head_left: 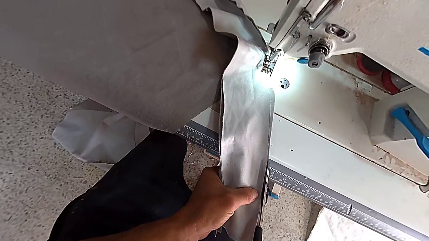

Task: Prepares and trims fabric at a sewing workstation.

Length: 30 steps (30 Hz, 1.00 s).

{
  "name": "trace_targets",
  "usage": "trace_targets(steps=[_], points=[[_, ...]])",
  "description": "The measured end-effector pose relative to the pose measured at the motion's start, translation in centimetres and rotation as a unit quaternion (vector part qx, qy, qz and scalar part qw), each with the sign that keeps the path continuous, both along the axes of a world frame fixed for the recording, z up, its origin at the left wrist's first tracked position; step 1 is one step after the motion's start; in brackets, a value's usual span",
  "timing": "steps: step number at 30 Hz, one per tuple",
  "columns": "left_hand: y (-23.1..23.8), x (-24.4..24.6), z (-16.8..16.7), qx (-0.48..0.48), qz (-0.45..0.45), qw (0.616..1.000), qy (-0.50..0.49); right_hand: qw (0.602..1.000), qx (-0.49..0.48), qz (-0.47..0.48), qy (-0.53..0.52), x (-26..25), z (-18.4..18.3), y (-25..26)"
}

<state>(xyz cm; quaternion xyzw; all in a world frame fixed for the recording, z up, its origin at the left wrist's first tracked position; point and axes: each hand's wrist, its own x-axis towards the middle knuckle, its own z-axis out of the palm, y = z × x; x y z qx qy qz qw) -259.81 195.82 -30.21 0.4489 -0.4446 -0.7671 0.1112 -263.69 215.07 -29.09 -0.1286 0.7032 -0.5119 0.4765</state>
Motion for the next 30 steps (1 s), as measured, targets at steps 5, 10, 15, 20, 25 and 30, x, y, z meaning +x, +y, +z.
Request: trace_targets(steps=[5,10,15,20,25,30], points=[[-0.2,0.0,0.1,0.004,0.002,1.0,0.002,1.0,0.003,0.0,0.014,0.0,0.2,-0.6],[-0.4,0.2,0.4,0.0,-0.004,1.0,0.001,1.0,0.002,-0.006,0.014,0.3,0.4,-0.7],[-0.8,0.3,0.8,-0.003,-0.014,1.0,-0.002,1.0,-0.006,-0.01,0.002,0.1,0.8,-1.3],[-1.0,0.4,0.8,-0.005,-0.017,1.0,0.002,1.0,0.0,-0.011,0.006,-0.3,1.1,-2.0],[-1.1,0.7,0.7,-0.008,-0.02,1.0,-0.001,1.0,0.007,-0.018,0.015,0.0,1.2,-2.1],[-1.2,0.9,0.2,-0.003,-0.018,1.0,0.0,1.0,-0.006,-0.027,-0.003,0.1,1.0,-1.4]])
